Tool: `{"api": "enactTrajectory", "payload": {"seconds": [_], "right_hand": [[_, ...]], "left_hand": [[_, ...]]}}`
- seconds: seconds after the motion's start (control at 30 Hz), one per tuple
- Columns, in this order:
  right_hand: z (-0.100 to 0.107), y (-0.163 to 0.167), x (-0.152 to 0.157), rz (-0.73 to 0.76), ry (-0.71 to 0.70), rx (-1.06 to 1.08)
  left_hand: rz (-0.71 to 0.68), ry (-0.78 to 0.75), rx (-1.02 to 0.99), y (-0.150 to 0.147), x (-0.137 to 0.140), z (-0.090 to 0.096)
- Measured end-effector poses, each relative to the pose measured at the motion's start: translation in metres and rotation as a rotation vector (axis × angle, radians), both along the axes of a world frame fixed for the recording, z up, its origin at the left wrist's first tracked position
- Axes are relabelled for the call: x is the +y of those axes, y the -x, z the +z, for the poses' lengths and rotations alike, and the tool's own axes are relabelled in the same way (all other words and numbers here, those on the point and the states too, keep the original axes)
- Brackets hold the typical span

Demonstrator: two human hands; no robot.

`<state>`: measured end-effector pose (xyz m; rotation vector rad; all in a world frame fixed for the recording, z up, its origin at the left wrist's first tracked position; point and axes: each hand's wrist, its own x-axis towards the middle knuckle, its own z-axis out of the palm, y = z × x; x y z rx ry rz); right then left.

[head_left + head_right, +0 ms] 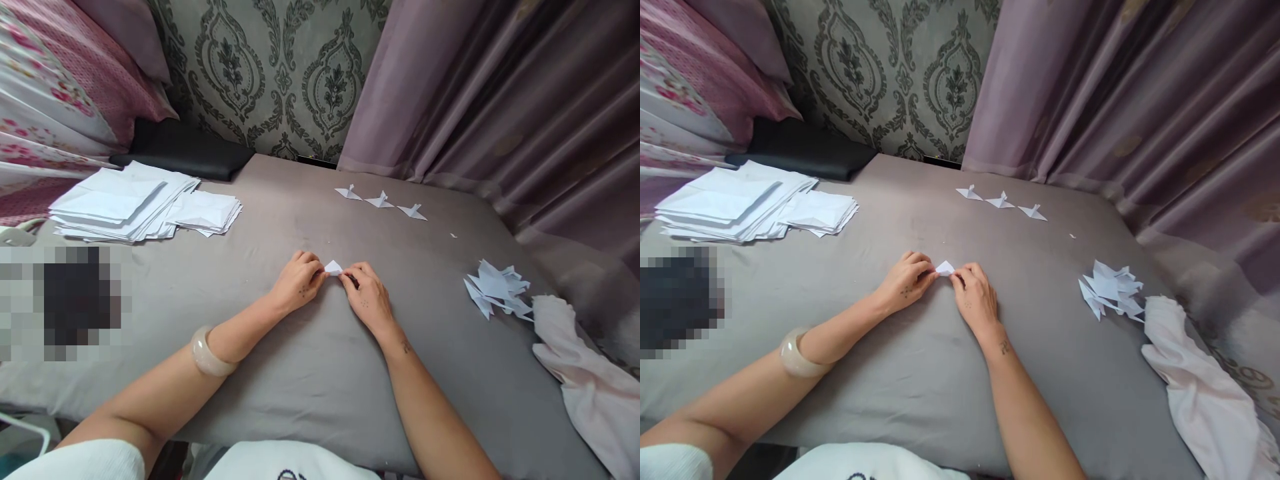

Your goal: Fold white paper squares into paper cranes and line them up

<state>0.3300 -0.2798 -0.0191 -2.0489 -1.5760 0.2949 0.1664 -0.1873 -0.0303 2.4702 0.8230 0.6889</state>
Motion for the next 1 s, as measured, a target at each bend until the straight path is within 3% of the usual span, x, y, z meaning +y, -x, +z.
{"api": "enactTrajectory", "payload": {"seconds": [0.13,0.3,0.67,0.87,1.0], "right_hand": [[-0.003,-0.002,0.007,-0.053,0.004,0.083],[-0.004,0.000,0.011,-0.108,0.031,0.063],[-0.003,0.001,0.014,-0.160,0.073,-0.002],[-0.004,-0.007,0.013,-0.116,0.009,0.096],[-0.001,-0.001,0.008,-0.026,-0.022,0.006]], "left_hand": [[0.101,0.078,-0.017,-0.003,0.004,-0.009],[0.152,0.041,-0.041,-0.007,0.002,-0.014],[0.150,0.043,0.099,-0.009,-0.001,-0.003],[-0.036,-0.034,0.212,-0.004,-0.004,0.010],[-0.115,-0.119,0.403,-0.002,-0.010,0.021]]}}
